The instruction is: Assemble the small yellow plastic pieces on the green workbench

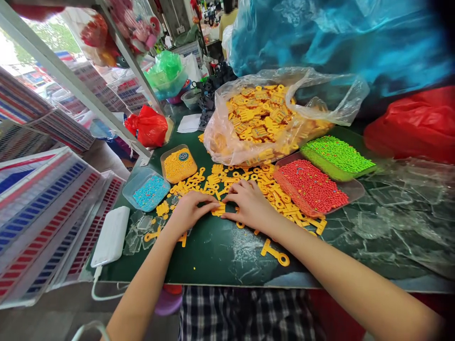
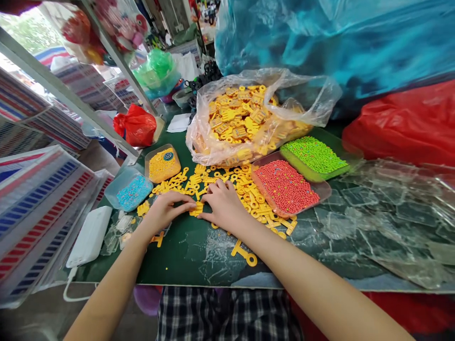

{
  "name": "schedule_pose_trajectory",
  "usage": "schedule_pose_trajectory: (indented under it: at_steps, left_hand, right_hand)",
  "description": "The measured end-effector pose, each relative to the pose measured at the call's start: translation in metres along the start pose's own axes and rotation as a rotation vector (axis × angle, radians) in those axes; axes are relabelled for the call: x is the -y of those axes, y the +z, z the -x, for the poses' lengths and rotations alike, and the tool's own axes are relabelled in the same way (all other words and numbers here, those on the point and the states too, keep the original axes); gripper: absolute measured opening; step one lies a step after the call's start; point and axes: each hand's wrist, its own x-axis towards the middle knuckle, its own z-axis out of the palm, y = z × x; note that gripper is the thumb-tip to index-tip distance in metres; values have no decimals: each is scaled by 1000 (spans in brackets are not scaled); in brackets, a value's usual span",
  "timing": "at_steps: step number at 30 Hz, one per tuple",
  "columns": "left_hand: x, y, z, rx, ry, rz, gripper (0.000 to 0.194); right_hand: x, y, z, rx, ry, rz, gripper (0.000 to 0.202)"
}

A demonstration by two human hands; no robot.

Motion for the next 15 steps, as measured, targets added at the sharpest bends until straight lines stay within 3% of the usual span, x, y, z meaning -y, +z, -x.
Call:
schedule_pose_trajectory:
  at_steps: [6, 15]
  left_hand:
    - [6, 7, -4, -96, 63, 3, 33]
    - [13, 13, -8, -82, -15, -32, 28]
  right_hand:
    - [1, 3, 0, -2, 22, -43, 30]
    - [4, 6, 2, -48, 71, -29, 32]
